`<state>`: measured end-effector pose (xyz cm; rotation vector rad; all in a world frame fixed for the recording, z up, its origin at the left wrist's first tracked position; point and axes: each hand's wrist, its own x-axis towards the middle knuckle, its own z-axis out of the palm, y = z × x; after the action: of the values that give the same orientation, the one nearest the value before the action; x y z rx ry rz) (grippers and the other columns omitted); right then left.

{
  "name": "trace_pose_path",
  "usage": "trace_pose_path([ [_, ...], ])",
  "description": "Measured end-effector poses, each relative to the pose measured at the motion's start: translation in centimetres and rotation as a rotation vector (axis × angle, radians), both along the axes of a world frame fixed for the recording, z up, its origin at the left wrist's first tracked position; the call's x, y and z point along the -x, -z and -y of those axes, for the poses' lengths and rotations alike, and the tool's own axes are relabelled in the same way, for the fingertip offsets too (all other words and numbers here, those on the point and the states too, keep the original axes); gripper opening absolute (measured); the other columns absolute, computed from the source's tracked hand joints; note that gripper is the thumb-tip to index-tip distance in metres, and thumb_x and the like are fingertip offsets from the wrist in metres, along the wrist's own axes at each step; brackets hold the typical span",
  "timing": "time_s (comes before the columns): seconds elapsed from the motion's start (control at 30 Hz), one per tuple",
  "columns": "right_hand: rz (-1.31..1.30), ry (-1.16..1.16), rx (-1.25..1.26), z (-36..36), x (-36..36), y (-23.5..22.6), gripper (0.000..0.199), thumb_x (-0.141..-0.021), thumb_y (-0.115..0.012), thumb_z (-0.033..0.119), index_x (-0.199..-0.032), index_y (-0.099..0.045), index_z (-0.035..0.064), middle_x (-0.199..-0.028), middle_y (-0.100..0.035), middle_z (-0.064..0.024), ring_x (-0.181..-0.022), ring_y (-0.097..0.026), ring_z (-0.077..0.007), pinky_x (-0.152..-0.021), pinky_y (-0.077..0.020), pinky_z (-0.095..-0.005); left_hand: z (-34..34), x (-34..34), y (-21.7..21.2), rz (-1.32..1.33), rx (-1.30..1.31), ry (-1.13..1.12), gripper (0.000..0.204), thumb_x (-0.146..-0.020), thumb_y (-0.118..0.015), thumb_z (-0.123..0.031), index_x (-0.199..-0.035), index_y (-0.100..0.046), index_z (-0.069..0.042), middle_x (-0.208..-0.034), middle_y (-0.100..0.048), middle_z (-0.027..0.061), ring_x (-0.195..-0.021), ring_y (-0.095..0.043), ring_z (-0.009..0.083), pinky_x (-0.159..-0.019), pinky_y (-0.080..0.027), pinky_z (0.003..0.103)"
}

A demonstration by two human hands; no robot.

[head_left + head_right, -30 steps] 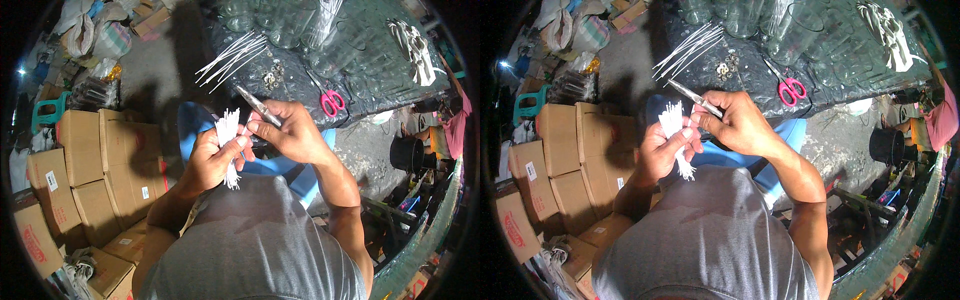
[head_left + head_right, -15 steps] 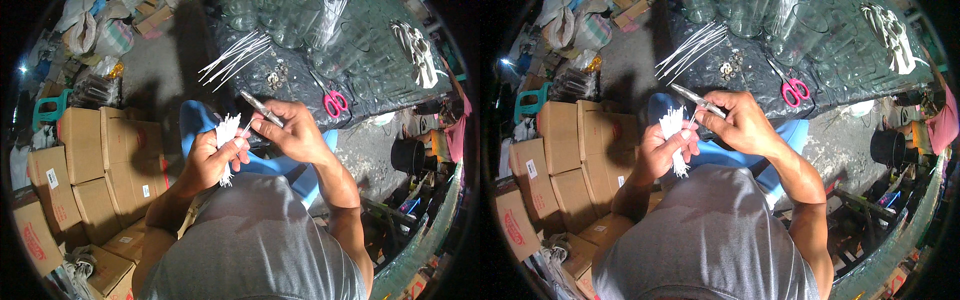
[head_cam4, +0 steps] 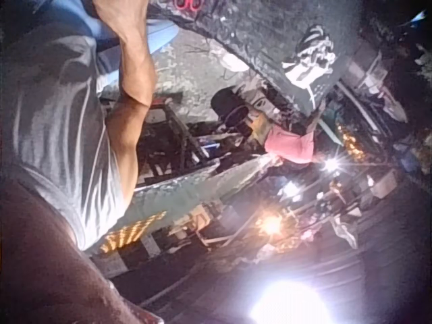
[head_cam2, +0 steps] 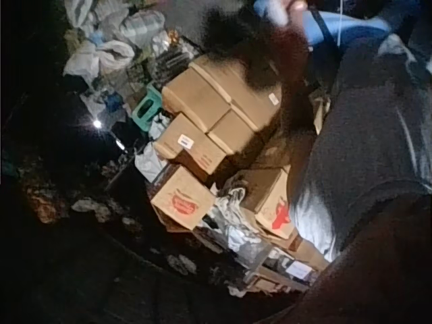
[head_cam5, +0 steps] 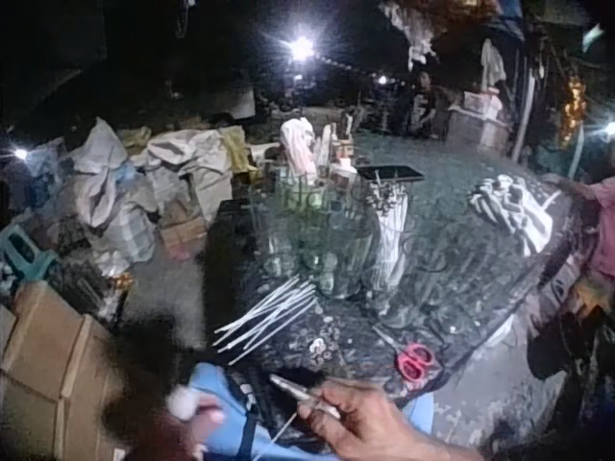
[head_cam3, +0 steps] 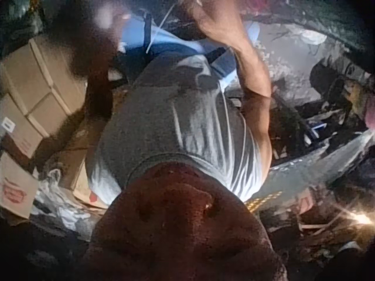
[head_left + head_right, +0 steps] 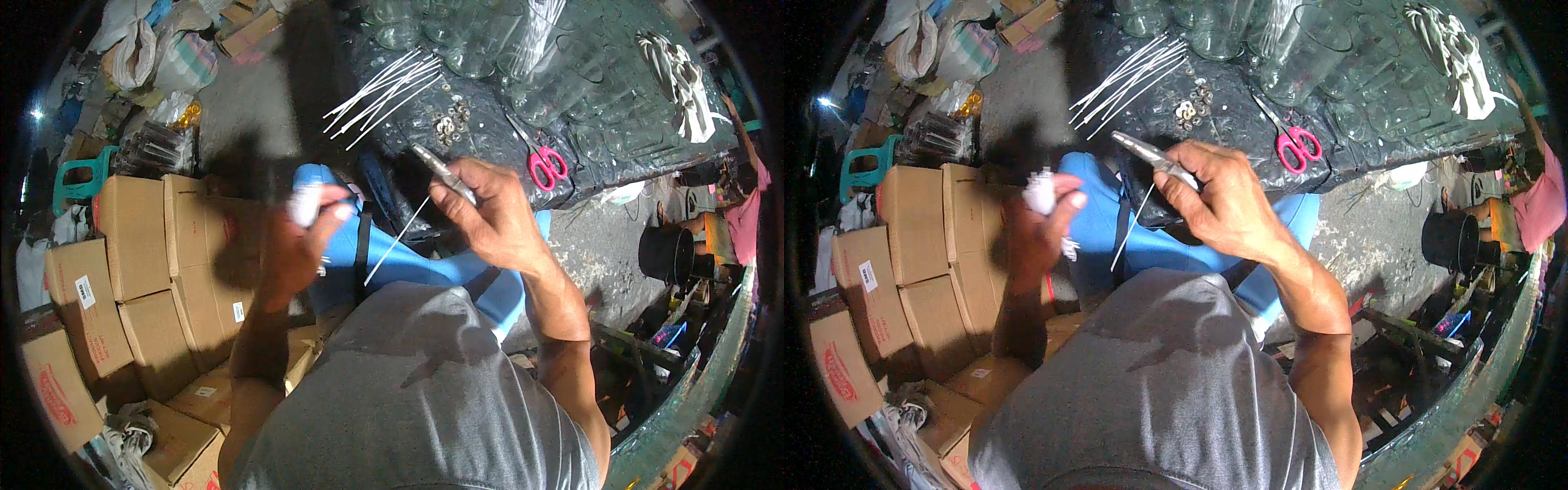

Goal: The person repeatedly picks up white plastic sticks and small metal rings, then uses pliers to attach the rings to the sticks. The assembled items are placed on the table. The process is repeated for multiple sticks.

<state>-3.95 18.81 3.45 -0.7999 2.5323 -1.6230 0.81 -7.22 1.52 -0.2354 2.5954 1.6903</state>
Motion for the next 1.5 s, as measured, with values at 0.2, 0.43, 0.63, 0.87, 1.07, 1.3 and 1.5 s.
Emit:
trace_pose_path([
  [0.2,-0.013,0.016,0.044,1.2,-0.6,0.7,0.016,-0.092,-0.067,0.013,-0.094,-0.066,-0.0024,-0.075,-0.06,-0.017,-0.065,-0.062,-0.0306,-0.059,-0.0458,-0.0392,-4.5,1.2,0.1,-0.2,-0.314,0.262,0.014,-0.088,-0.075,-0.005,-0.1,-0.073,0.002,-0.086,-0.074,0.0079,-0.08,-0.067,0.01,-0.071,-0.053,0.026],
  [0.43,0.28,0.075,0.236,1.0,-1.5,1.4,0.016,-0.096,-0.068,0.012,-0.102,-0.068,-0.0023,-0.081,-0.067,-0.0073,-0.072,-0.06,-0.0107,-0.065,-0.0493,-0.0301,-4.7,1.4,0.5,-0.079,-0.417,0.259,0.011,-0.091,-0.071,-0.002,-0.101,-0.07,0.004,-0.085,-0.072,0.0079,-0.07,-0.062,0.0075,-0.062,-0.048,0.022],
  [0.63,0.483,0.122,0.541,1.9,-1.4,2.0,0.015,-0.095,-0.067,0.002,-0.108,-0.066,-0.0033,-0.088,-0.068,-0.0042,-0.078,-0.06,-0.0085,-0.071,-0.051,-0.0245,-4.8,1.0,0.3,0.015,-0.569,0.208,0.014,-0.093,-0.07,-0.006,-0.104,-0.068,0.003,-0.081,-0.07,0.0078,-0.057,-0.051,0.0048,-0.051,-0.04,0.022],
  [0.87,0.566,0.059,0.683,2.1,-1.0,2.5,0.011,-0.095,-0.067,0.002,-0.102,-0.066,-0.0046,-0.087,-0.068,-0.0058,-0.076,-0.061,-0.0108,-0.07,-0.0518,-0.0261,-5.0,1.1,0.0,0.028,-0.54,0.223,0.015,-0.094,-0.069,-0.008,-0.104,-0.067,0.003,-0.081,-0.07,0.0077,-0.055,-0.049,0.0043,-0.05,-0.038,0.021],
  [1.07,0.57,0.012,0.668,2.0,-0.9,2.7,0.012,-0.095,-0.067,0.004,-0.103,-0.067,-0.0048,-0.087,-0.069,-0.0073,-0.076,-0.063,-0.0121,-0.07,-0.0522,-0.0268,-5.1,1.2,-0.4,-0.057,-0.56,0.274,0.013,-0.097,-0.064,-0.007,-0.101,-0.069,0.005,-0.086,-0.072,0.0091,-0.068,-0.06,0.0075,-0.06,-0.048,0.023],
  [1.3,0.572,0.023,0.62,2.2,-1.2,2.2,0.011,-0.097,-0.065,0.003,-0.104,-0.067,-0.0049,-0.085,-0.068,-0.0065,-0.076,-0.062,-0.0102,-0.069,-0.0516,-0.0256,-5.2,1.2,-0.1,-0.081,-0.602,0.26,0.013,-0.095,-0.067,-0.007,-0.103,-0.068,0.004,-0.084,-0.071,0.0081,-0.06,-0.053,0.0057,-0.054,-0.041,0.022],
  [1.5,0.531,0.053,0.548,2.5,-1.4,2.0,0.011,-0.097,-0.065,0.004,-0.104,-0.067,-0.0049,-0.085,-0.069,-0.0055,-0.076,-0.062,-0.01,-0.07,-0.0515,-0.0249,-5.2,1.2,0.0,-0.065,-0.621,0.247,0.013,-0.095,-0.067,-0.008,-0.103,-0.068,0.003,-0.082,-0.07,0.0081,-0.055,-0.049,0.0039,-0.049,-0.038,0.021],
])
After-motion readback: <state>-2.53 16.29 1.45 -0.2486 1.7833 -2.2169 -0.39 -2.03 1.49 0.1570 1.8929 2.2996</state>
